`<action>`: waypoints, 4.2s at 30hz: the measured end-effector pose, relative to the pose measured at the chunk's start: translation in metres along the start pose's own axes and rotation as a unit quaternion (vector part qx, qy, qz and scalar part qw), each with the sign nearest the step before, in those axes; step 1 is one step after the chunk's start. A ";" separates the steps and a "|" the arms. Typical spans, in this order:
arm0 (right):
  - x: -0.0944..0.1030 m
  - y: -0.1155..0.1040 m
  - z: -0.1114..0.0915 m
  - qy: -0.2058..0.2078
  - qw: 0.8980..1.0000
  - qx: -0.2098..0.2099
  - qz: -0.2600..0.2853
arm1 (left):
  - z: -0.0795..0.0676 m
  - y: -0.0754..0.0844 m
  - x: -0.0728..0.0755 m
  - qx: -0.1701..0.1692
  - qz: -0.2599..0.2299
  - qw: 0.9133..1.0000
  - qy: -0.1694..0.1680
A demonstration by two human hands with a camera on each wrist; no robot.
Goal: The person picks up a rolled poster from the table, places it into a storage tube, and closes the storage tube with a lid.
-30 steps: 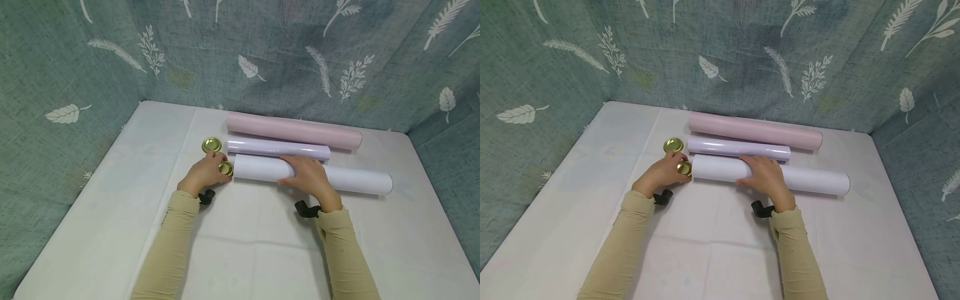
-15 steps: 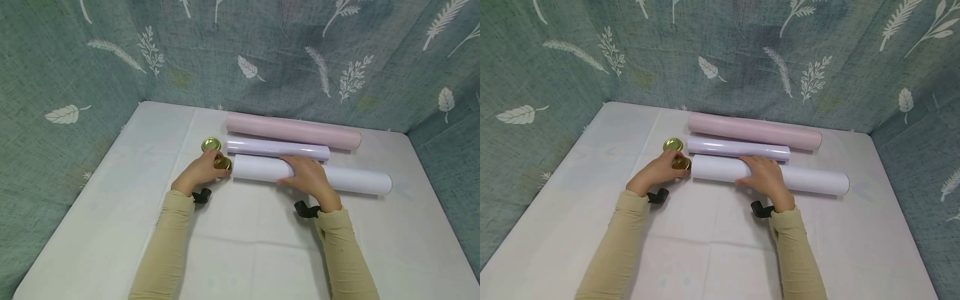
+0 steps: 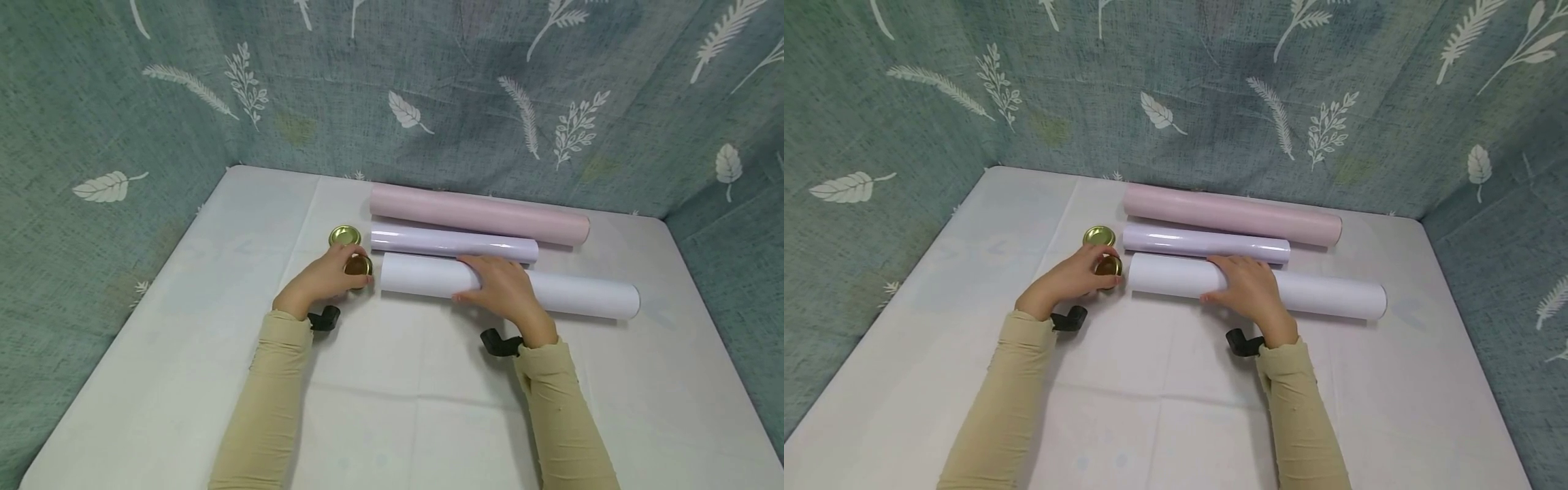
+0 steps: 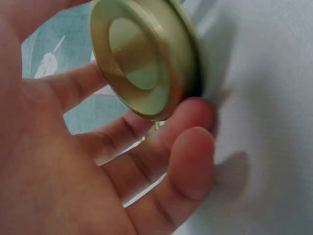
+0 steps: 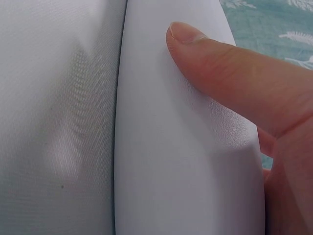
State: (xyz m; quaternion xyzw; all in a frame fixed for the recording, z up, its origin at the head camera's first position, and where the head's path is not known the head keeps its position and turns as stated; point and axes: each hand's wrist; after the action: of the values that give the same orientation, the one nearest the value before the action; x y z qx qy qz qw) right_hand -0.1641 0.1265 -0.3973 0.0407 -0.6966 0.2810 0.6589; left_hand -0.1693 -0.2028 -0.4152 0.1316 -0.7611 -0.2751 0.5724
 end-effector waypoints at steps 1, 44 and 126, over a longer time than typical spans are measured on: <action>0.000 0.000 0.000 -0.001 1.000 0.001 0.000 | -0.001 0.000 0.001 0.002 -0.007 1.000 -0.004; -0.001 0.001 -0.001 -0.005 1.000 0.005 -0.014 | -0.001 0.010 0.000 0.006 -0.162 0.986 -0.045; 0.004 -0.001 -0.003 0.054 0.998 0.038 0.017 | -0.007 0.019 0.003 -0.076 -0.466 0.875 -0.109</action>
State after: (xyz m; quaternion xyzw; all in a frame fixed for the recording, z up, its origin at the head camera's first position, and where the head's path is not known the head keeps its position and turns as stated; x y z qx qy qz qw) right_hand -0.1618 0.1282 -0.3936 0.0382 -0.6496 0.3202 0.6885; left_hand -0.1616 -0.1906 -0.4003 0.3966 -0.6461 -0.5792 0.2997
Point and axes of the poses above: each hand's wrist, its own z-axis towards the middle knuckle, its own x-axis out of the back of the hand, y = z × x, and after that the axes turned 4 degrees about z, right-handed
